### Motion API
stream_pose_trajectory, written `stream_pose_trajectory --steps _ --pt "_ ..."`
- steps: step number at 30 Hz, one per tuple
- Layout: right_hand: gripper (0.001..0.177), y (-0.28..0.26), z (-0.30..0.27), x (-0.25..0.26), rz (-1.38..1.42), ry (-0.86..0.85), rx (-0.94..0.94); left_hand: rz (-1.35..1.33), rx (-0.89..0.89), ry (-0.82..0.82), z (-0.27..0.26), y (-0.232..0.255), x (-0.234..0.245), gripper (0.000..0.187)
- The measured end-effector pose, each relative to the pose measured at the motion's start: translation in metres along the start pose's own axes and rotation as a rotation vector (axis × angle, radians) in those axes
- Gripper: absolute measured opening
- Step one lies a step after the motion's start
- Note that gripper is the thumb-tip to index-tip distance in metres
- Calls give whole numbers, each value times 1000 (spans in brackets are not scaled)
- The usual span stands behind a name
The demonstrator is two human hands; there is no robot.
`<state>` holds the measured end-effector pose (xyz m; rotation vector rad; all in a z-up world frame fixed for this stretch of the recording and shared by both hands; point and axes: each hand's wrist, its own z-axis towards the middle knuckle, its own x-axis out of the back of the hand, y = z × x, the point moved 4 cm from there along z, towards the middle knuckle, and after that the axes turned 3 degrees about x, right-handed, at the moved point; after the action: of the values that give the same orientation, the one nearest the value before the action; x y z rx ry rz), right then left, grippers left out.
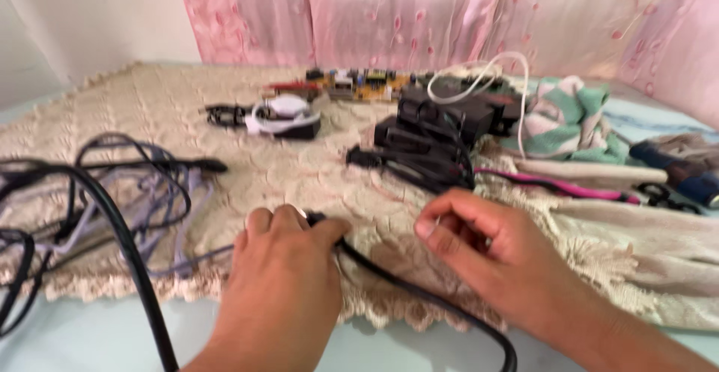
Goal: The person organizes a pile of tangled electronic cables on a table. They pick up individual cables, untangle them, and coil them neatly by hand. The person handles several different types of cables, including power cords and USB cables, placing the coiled bundles back on the table.
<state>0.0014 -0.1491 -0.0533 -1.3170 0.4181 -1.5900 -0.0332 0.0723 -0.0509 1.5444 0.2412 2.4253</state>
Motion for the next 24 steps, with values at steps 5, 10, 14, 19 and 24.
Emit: stream_pose_trajectory --steps 5,10,14,19,24 --pt "20 8 10 1 119 -140 -195 41 -29 39 31 20 26 27" --pt "32 -6 33 42 531 -168 -348 -62 -355 552 61 43 67 15" --pt "23 -33 47 85 795 -88 -412 -60 -271 476 89 51 86 16" --pt "23 -62 63 116 843 176 -268 -84 -58 290 95 60 99 14" --pt "26 -96 63 106 723 353 -137 -213 -59 155 85 78 101 20"
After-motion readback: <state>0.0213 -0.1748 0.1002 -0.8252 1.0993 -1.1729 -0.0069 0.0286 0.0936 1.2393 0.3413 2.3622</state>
